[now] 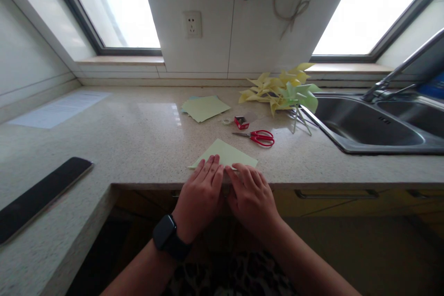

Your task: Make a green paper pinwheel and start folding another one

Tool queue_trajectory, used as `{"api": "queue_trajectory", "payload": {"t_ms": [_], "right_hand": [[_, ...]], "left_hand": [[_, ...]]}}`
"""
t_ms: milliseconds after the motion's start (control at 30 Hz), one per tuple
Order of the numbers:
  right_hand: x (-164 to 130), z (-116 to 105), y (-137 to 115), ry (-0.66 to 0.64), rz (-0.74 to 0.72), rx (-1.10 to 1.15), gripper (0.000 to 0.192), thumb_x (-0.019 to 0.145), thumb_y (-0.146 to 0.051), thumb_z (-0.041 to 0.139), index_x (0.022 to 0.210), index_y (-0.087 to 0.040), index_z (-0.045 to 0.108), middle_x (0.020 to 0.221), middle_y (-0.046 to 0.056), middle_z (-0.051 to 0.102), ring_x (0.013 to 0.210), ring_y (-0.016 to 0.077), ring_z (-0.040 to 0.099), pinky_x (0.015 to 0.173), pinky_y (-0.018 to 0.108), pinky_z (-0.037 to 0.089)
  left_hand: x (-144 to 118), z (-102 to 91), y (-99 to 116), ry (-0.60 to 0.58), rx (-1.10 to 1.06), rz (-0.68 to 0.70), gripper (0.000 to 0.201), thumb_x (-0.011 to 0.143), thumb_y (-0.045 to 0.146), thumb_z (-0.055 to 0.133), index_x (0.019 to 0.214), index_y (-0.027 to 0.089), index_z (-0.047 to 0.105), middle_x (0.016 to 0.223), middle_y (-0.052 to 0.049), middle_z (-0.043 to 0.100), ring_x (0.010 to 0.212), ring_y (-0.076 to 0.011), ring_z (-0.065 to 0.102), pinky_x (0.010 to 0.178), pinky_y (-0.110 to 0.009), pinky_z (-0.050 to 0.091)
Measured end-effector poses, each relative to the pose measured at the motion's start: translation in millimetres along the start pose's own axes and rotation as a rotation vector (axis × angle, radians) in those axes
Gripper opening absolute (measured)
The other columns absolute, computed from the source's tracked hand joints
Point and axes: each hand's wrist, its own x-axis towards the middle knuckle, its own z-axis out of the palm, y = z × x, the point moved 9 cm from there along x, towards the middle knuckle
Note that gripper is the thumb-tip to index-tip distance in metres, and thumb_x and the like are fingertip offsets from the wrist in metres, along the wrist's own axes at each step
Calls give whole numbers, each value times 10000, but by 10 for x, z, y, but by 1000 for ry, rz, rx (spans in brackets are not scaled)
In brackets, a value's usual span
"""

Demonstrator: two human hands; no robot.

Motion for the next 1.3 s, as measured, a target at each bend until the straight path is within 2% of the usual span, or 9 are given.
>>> {"api": "queue_trajectory", "payload": {"t_ms": [133, 367, 533, 733, 867, 1033, 1133, 1200, 1300], "right_hand": [[28, 16, -34, -27, -19, -6, 444, 905, -205, 573, 1336, -100, 585, 1155, 118, 671, 1060, 279, 561, 1017, 427, 428], [85, -9, -59, -47, -28, -26, 455, 877, -216, 583, 1313, -85, 590, 1147, 131, 672, 1057, 286, 569, 999, 438, 446], [111, -28, -24, -40, -33, -26, 452, 851, -205, 595, 1290, -97, 608, 1129, 124, 676, 995, 276, 582, 938, 431, 459], [63, -62, -42, -11, -69, -9, 369, 859, -184, 615, 1221, -125, 649, 1107, 95, 691, 982, 257, 588, 911, 411, 452], [26, -71, -74, 2, -78, -5, 357, 876, -154, 599, 1229, -130, 646, 1080, 87, 696, 963, 245, 588, 894, 404, 452], [18, -60, -74, 10, -65, -5, 346, 907, -158, 558, 1240, -136, 647, 1030, 84, 696, 918, 244, 580, 875, 412, 454], [4, -57, -64, 13, -64, -2, 386, 901, -153, 561, 1280, -132, 631, 1029, 81, 700, 919, 243, 575, 885, 416, 452], [-11, -49, -60, 13, -66, 0, 424, 889, -153, 575, 1311, -125, 614, 1066, 82, 701, 954, 243, 575, 914, 415, 449], [-32, -28, -62, 17, -60, -3, 468, 891, -173, 588, 1354, -106, 584, 1148, 92, 695, 1041, 251, 572, 997, 416, 427]], "left_hand": [[24, -3, 0, -17, -4, 7, 471, 904, 231, 563, 1330, 31, 535, 1498, -276, 467, 1436, -360, 403, 1179, -534, 367], [62, -22, -32, -23, -18, 57, 550, 873, 223, 602, 1377, 38, 481, 1522, -267, 440, 1433, -351, 412, 1174, -514, 380], [57, -31, -53, -12, -20, 45, 481, 864, 215, 619, 1300, 38, 522, 1500, -270, 469, 1417, -330, 444, 1164, -474, 409], [-35, -54, -16, 47, 1, 21, 382, 901, 167, 592, 1267, 66, 556, 1452, -226, 544, 1356, -306, 523, 1132, -460, 458], [-112, -54, 2, 102, 15, 3, 371, 932, 150, 561, 1295, 75, 555, 1466, -210, 532, 1351, -309, 520, 1119, -475, 474], [-135, -85, 10, 144, 17, -25, 340, 934, 141, 564, 1270, 95, 588, 1250, -162, 659, 1214, -293, 598, 1130, -511, 455], [-135, -103, 18, 145, 21, -40, 320, 937, 168, 577, 1249, 105, 606, 1170, -143, 680, 1114, -288, 628, 1071, -508, 506], [-136, -105, 25, 140, 28, -45, 334, 934, 168, 579, 1262, 106, 604, 1186, -146, 679, 1116, -302, 622, 1029, -504, 535], [-133, -89, 37, 131, 35, -43, 389, 930, 160, 571, 1314, 96, 579, 1250, -148, 665, 1163, -309, 606, 1054, -503, 518]]}}
